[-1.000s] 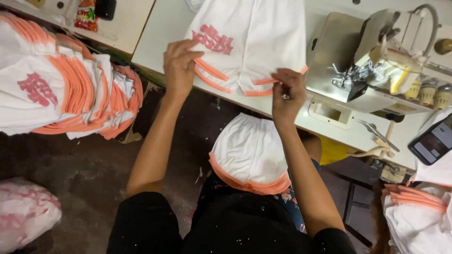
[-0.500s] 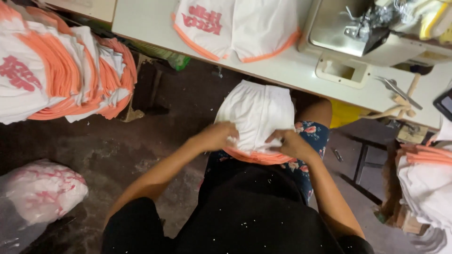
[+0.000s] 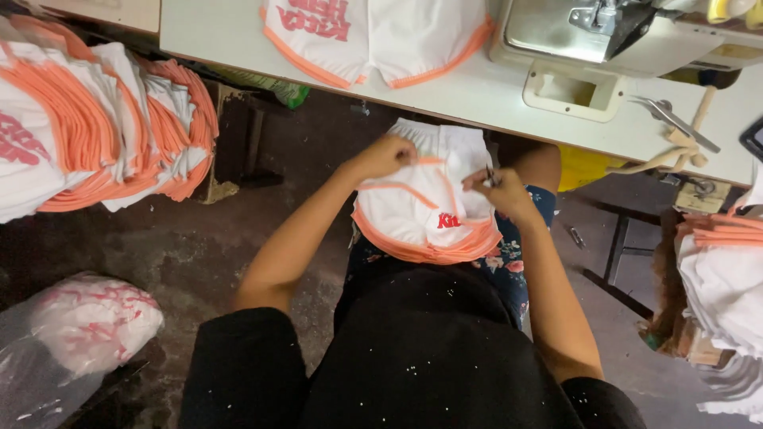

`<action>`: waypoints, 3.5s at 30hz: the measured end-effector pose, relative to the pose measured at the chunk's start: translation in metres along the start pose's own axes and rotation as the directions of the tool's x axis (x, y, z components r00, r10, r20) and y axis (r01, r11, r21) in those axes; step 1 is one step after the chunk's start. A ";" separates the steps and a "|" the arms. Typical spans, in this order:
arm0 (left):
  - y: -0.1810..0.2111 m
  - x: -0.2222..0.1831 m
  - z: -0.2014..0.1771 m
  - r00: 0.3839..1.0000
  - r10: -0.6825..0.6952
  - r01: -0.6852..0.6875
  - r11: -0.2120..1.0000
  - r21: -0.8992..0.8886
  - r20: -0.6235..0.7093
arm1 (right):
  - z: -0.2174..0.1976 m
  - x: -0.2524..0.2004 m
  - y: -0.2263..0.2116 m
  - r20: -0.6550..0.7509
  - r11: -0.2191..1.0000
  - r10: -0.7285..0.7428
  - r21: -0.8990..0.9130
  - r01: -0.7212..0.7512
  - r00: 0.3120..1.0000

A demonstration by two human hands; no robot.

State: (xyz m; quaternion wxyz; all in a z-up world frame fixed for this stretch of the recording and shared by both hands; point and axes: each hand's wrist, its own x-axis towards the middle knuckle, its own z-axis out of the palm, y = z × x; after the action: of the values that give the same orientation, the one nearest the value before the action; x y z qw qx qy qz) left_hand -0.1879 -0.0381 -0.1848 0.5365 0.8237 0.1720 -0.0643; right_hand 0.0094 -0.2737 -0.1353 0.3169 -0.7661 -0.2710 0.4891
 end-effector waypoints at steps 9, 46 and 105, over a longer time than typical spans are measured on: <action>0.063 -0.035 0.019 0.984 -0.021 -0.045 0.932 0.361 0.176 | 0.016 -0.018 -0.010 -0.066 0.957 -0.215 -0.214 0.197 0.974; 0.133 -0.029 -0.011 0.841 -0.062 -0.048 0.981 -0.188 -0.538 | -0.052 -0.057 -0.097 -0.144 0.948 -0.310 0.035 0.318 0.940; 0.211 0.270 -0.122 0.889 0.438 -0.324 0.805 0.497 -0.131 | -0.124 -0.007 -0.111 -0.565 0.511 0.218 0.761 0.400 0.796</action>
State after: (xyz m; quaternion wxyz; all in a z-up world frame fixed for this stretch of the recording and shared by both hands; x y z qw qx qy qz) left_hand 0.1288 0.0530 -0.0303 0.3020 0.9463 0.0450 0.1065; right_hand 0.1088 -0.2342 -0.0084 0.7457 -0.6039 0.0770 0.2707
